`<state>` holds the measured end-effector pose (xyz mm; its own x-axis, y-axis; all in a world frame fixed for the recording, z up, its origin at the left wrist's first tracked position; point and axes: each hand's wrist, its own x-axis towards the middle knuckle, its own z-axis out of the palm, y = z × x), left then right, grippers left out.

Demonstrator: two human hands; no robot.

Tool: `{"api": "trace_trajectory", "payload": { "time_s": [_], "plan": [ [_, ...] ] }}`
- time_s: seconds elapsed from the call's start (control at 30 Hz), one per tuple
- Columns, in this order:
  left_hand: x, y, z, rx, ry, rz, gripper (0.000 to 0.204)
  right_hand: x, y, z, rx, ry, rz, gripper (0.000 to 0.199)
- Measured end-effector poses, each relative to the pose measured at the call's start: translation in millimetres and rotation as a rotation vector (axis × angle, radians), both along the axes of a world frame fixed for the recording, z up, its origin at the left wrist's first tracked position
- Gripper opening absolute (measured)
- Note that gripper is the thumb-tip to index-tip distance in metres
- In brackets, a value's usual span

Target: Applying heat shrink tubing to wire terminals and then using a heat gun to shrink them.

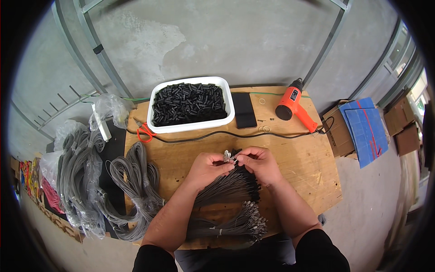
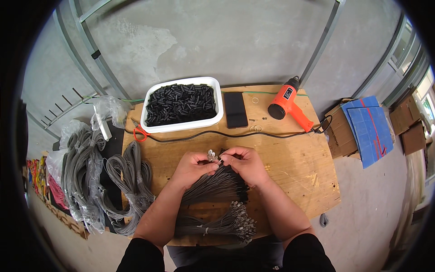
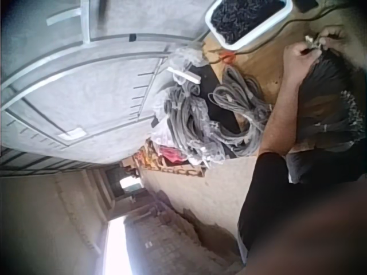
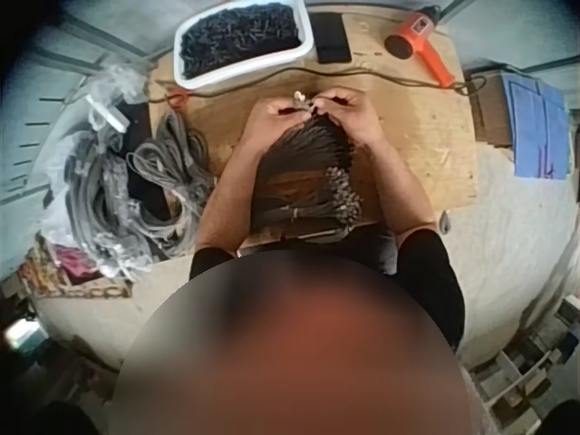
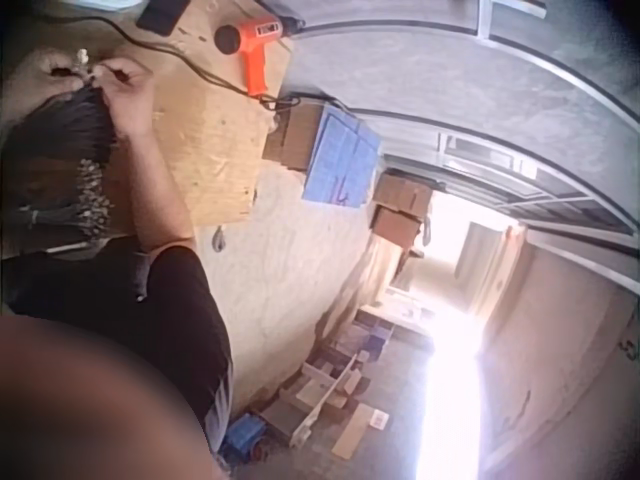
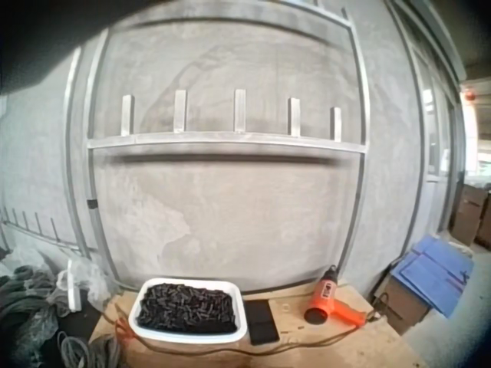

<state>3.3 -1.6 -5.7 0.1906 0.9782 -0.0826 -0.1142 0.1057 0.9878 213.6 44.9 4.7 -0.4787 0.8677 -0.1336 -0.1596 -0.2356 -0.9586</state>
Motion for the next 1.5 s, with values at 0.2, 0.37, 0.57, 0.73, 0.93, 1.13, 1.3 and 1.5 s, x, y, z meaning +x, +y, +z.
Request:
{"api": "trace_trajectory", "payload": {
  "time_s": [0.2,0.37,0.57,0.73,0.93,1.13,1.3,1.5],
  "plan": [
    [-2,2,-6,-0.069,-0.102,0.102,0.015,24,21,-1,-0.434,0.510,0.085,0.022],
    [0,3,-3,-0.069,-0.114,0.143,0.013,35,38,-26,-0.387,0.644,-0.196,0.021],
    [-2,3,-3,-0.070,-0.115,0.157,0.012,22,28,-8,-0.360,0.553,-0.206,0.020],
    [0,4,-7,-0.058,-0.140,0.143,0.012,23,27,-9,-0.284,0.477,-0.079,0.020],
    [2,2,-4,-0.054,-0.134,0.136,0.010,14,20,-2,-0.187,0.267,-0.117,0.019],
    [2,2,-2,-0.031,-0.128,0.097,0.005,19,17,-9,-0.136,0.214,0.022,0.017],
    [0,-1,1,0.023,-0.141,0.092,0.004,8,4,5,-0.117,0.151,0.004,0.012],
    [0,-1,-2,0.038,-0.128,0.099,0.003,4,1,5,-0.104,0.158,-0.029,0.015]
  ]
}}
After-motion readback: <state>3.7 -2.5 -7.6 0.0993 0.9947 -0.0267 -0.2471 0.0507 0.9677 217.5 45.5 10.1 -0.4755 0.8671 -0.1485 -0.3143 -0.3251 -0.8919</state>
